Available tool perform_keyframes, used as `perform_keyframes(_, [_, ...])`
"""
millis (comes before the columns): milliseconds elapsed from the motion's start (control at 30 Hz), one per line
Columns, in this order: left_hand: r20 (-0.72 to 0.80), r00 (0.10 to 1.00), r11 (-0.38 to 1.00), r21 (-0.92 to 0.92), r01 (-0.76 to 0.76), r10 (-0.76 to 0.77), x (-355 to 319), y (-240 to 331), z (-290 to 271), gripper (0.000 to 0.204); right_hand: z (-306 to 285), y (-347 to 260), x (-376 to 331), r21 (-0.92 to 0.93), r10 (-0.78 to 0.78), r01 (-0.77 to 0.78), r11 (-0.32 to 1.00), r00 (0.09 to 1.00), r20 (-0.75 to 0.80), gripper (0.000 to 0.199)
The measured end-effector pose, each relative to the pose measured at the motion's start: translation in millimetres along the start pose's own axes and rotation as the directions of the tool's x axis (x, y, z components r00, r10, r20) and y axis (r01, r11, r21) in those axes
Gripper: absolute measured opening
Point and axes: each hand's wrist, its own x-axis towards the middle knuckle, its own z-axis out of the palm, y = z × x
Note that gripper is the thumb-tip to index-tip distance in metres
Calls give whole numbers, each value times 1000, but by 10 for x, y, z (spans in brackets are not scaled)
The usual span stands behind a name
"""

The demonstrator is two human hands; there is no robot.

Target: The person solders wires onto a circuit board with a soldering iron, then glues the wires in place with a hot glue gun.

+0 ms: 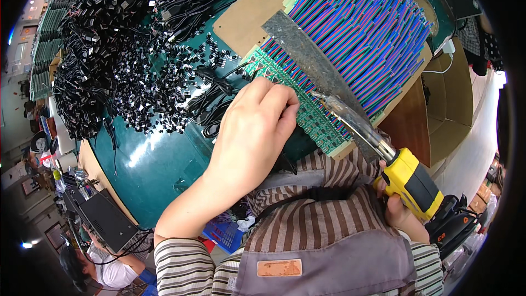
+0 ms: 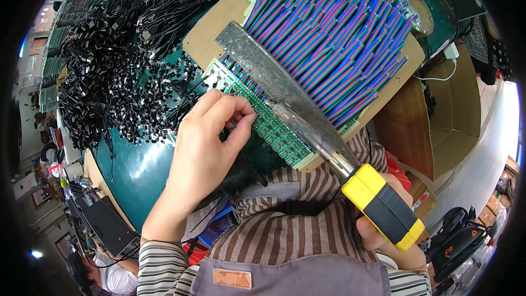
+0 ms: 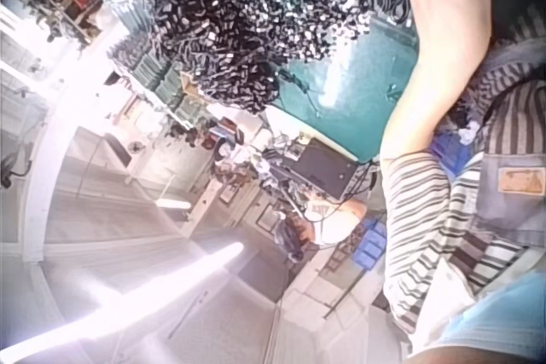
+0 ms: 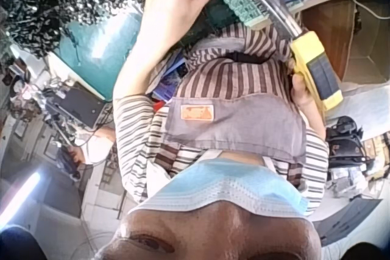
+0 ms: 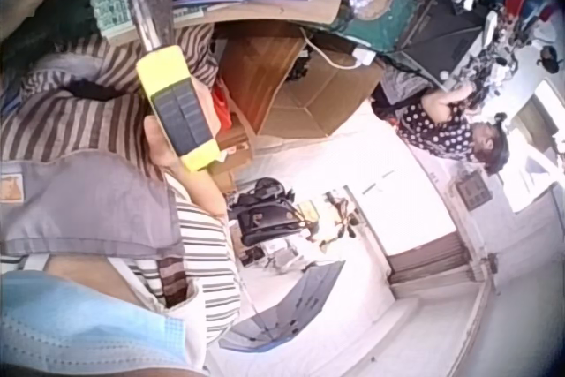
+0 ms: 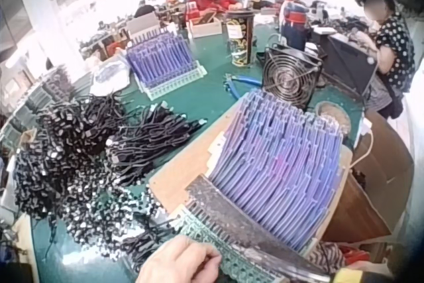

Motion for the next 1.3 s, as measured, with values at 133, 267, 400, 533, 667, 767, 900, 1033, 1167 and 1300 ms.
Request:
perform_keyframes(133, [83,996,999,-34,29,-26,85,-2,-85,8,-28,46,-65,36,14,-14,999,1000,0,36])
perform_keyframes(267, [143,990,999,-43,24,-17,111,0,-113,8,-53,130,-106,-31,-47,47,998,999,13,32])
perform_keyframes(400, [75,997,997,-78,-3,9,59,-58,-61,9,-44,135,-146,-7,-16,17,1000,1000,9,29])
perform_keyframes(533, [46,999,996,-92,10,-5,43,-49,-26,9,-28,203,-198,97,-30,31,995,999,-14,28])
perform_keyframes(667, [48,999,997,-81,18,-15,54,-47,-26,8,10,121,-107,38,-20,21,999,1000,-19,29])
perform_keyframes(767, [67,996,994,-83,68,-62,70,-10,-57,8,-4,126,-107,-10,-13,13,1000,1000,6,30])
perform_keyframes(900, [128,981,978,-126,163,-147,112,42,-110,10,-55,233,-188,-59,-60,63,996,997,54,32])
perform_keyframes(1033, [150,979,984,-90,152,-138,150,31,-126,10,-37,152,-124,-76,-51,56,996,997,65,31])
perform_keyframes(1167, [150,980,988,-63,142,-132,149,44,-138,10,1,113,-95,-74,-19,22,997,999,36,31])
perform_keyframes(1300, [155,982,993,-27,113,-107,202,61,-144,9,-9,70,-43,-110,7,0,994,998,64,34])
